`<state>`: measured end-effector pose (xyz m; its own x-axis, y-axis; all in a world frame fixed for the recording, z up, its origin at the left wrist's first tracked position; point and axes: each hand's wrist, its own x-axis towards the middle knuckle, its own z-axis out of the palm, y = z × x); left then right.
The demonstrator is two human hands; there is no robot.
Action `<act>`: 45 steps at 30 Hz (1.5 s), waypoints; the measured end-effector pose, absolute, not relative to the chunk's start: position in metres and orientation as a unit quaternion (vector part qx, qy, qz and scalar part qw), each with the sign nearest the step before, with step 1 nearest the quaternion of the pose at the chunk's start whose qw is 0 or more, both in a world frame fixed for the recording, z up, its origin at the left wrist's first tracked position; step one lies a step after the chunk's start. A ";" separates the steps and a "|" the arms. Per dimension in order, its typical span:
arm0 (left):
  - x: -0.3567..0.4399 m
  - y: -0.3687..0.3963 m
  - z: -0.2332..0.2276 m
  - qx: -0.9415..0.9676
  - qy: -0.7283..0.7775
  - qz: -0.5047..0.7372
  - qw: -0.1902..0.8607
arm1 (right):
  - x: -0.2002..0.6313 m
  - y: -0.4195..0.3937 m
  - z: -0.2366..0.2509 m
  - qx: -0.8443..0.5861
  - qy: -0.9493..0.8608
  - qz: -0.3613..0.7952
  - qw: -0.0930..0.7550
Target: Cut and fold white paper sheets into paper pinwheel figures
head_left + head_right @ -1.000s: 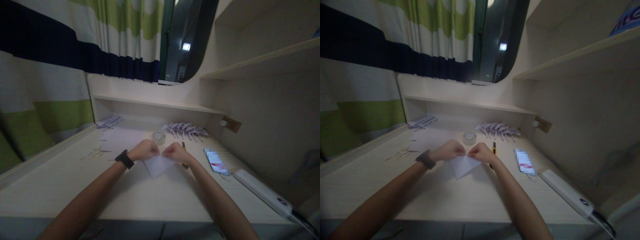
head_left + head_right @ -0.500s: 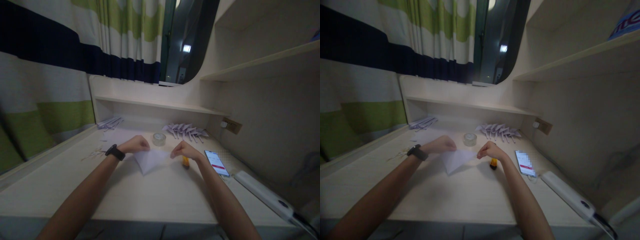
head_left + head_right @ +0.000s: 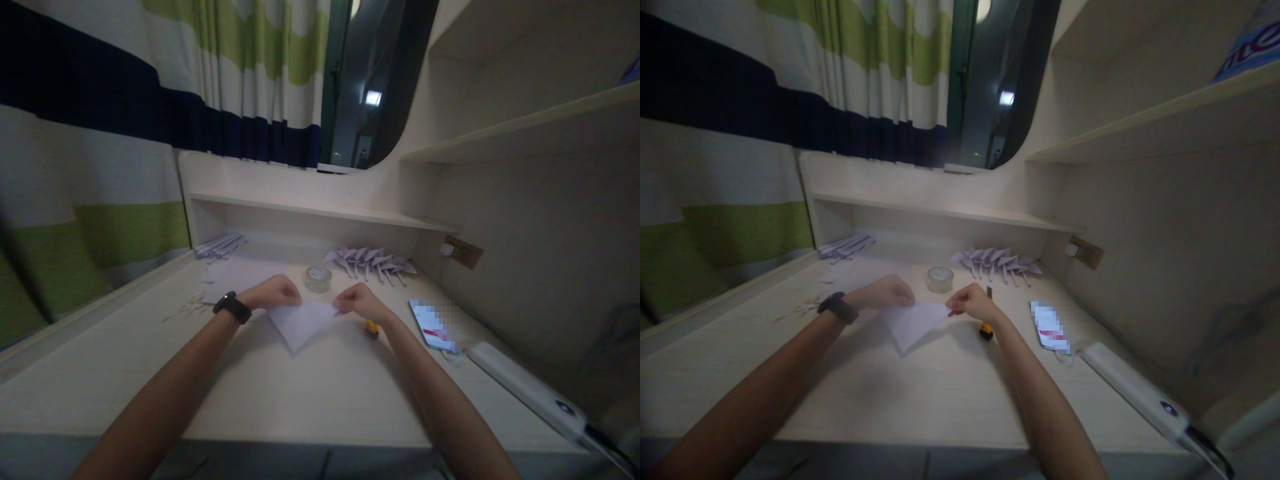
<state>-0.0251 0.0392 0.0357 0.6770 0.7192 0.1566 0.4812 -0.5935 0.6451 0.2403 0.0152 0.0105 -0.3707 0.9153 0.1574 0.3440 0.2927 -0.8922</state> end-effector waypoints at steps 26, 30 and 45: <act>0.001 0.013 0.039 0.717 0.359 0.348 0.486 | 0.213 0.018 -0.004 -0.459 -0.473 0.524 0.539; 0.000 0.015 0.037 0.711 0.369 0.339 0.493 | 0.227 0.020 0.003 -0.452 -0.455 0.506 0.577; -0.004 0.023 0.028 0.767 0.352 0.315 0.434 | 0.246 0.023 0.021 -0.437 -0.403 0.489 0.638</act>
<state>-0.0036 0.0233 0.0277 0.5535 0.8137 0.1775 0.2675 -0.3755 0.8874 0.2460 0.0225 0.0211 0.1964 0.9766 0.0875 -0.2720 0.1400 -0.9521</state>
